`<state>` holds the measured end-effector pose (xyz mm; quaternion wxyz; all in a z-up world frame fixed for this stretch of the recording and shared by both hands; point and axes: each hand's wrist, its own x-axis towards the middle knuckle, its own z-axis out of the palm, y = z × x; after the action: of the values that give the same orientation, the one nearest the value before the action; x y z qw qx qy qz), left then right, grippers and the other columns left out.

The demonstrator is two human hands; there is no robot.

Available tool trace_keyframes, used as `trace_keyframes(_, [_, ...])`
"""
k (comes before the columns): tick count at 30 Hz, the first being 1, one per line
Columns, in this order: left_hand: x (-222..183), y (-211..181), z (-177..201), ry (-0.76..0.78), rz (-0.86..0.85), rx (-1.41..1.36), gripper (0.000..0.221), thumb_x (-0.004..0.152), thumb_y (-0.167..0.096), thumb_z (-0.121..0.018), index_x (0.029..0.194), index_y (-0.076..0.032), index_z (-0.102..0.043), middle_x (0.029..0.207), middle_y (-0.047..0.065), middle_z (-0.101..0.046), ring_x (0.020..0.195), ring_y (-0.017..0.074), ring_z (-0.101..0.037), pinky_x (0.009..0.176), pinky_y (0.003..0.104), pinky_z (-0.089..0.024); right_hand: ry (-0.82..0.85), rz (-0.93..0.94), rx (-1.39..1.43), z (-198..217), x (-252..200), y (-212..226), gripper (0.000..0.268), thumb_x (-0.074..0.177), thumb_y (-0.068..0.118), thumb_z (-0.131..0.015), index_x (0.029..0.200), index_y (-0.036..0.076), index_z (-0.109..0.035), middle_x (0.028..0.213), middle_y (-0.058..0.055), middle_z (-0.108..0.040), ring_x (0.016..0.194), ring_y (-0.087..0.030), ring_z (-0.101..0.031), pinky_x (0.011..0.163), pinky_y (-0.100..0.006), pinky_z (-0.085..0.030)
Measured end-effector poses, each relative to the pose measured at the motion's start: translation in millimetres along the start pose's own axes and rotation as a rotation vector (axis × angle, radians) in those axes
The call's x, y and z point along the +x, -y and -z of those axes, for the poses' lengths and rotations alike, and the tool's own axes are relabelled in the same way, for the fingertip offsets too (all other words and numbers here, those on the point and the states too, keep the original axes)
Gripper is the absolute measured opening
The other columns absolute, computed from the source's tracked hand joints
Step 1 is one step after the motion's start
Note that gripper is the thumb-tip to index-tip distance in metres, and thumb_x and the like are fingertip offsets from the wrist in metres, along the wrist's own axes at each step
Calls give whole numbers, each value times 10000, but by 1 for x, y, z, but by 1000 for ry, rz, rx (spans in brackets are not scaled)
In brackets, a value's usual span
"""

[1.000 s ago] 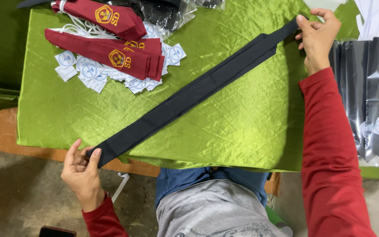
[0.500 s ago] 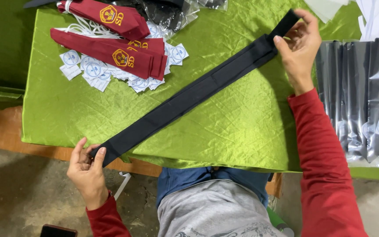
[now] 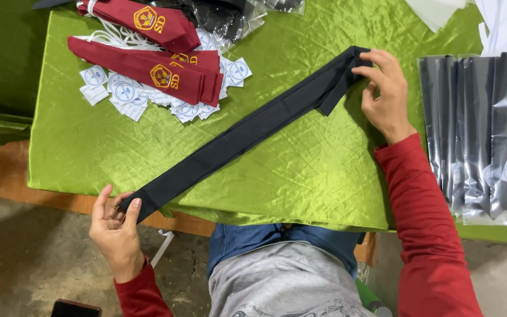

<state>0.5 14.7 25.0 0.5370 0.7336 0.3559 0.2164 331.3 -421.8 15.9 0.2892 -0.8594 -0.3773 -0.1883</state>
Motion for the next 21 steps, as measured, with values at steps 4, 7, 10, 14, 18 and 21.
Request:
trace_keyframes(4, [-2, -2, -1, 10, 6, 14, 549, 950, 16, -728, 1454, 46, -512, 1169, 161, -692, 1060, 175, -645, 883, 284, -500, 210, -21, -211, 2, -4, -7, 581, 807, -246, -593, 1317, 8, -707, 1527, -242, -549, 1463, -439, -409, 1189, -616, -409])
trace_keyframes(7, [0, 1, -2, 9, -20, -18, 565, 942, 41, -729, 1460, 56, -505, 1160, 186, -687, 1052, 200, -663, 914, 300, -546, 177, 49, -287, -2, 1, -12, 401, 967, -50, -764, 1356, 24, -699, 1472, -207, -614, 1394, -413, -509, 1113, -572, -479])
trace_keyframes(10, [1, 1, -2, 11, -25, -32, 557, 938, 45, -726, 1451, 59, -510, 1162, 191, -688, 1046, 199, -666, 918, 290, -558, 112, 91, -385, -7, 2, -19, 268, 995, 101, -831, 1252, 58, -767, 1308, -146, -725, 1213, -326, -634, 982, -447, -564])
trace_keyframes(14, [1, 0, -2, 16, -11, -50, 559, 937, 63, -712, 1455, 59, -501, 1161, 199, -686, 1046, 211, -673, 949, 308, -573, 110, 66, -427, -14, 2, -25, 203, 1015, 185, -827, 1190, 88, -793, 1227, -124, -730, 1122, -275, -633, 884, -383, -562])
trace_keyframes(18, [1, 5, 0, 14, -15, -45, 565, 928, 62, -717, 1452, 54, -507, 1158, 208, -682, 1079, 223, -667, 960, 330, -557, 76, 60, -259, -10, 7, -10, 111, 1029, 42, -760, 1125, -6, -791, 1280, -198, -715, 1200, -355, -609, 974, -466, -548])
trace_keyframes(21, [0, 1, -2, 4, -15, -54, 560, 925, 111, -697, 1447, 73, -501, 1158, 233, -673, 1084, 230, -661, 964, 328, -561, 66, 61, -242, -14, 7, -7, 103, 1031, 36, -756, 1114, -16, -789, 1323, -198, -726, 1234, -366, -633, 1040, -487, -536])
